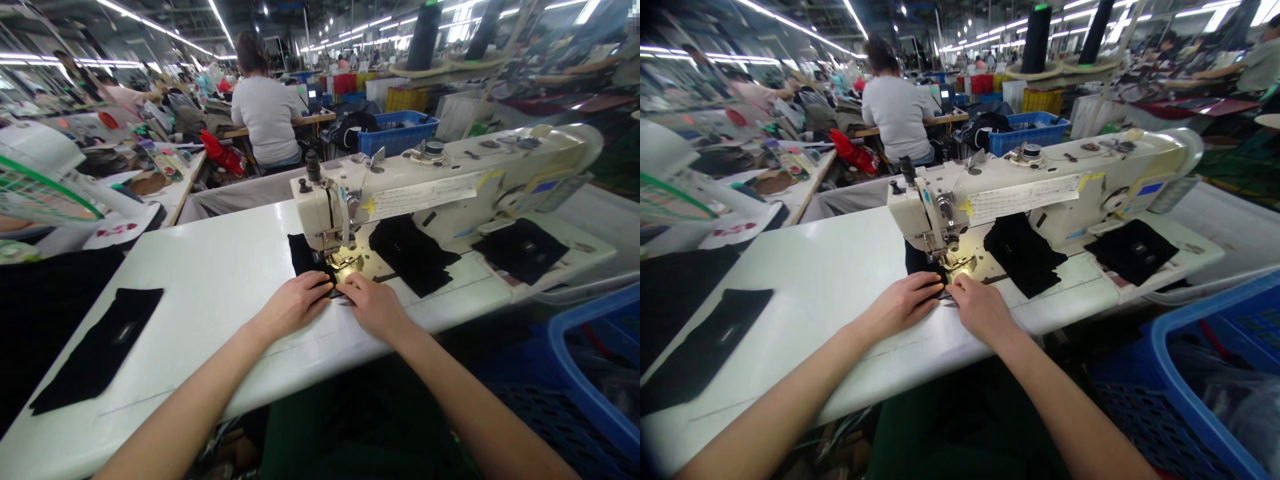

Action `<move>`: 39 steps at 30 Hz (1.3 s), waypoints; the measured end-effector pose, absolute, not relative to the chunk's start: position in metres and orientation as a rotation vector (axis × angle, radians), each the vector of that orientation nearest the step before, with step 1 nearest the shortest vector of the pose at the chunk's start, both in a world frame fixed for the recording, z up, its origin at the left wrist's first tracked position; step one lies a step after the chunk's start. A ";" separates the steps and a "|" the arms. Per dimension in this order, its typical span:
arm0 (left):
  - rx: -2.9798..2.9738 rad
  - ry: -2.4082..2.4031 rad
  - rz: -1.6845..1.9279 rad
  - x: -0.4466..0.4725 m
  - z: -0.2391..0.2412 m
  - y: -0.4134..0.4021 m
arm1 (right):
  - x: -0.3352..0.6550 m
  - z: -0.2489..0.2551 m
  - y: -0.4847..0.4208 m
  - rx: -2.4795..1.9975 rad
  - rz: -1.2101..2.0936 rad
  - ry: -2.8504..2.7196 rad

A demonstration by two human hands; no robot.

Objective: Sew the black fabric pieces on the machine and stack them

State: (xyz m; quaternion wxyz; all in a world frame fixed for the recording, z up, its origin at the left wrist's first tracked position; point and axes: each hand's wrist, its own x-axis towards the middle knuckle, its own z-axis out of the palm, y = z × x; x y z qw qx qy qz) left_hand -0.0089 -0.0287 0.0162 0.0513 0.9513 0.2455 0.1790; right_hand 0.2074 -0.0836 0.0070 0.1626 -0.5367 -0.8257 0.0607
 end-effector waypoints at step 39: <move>2.853 0.961 0.618 -0.011 0.011 0.015 | 0.322 0.023 -0.083 -1.882 -0.263 -1.755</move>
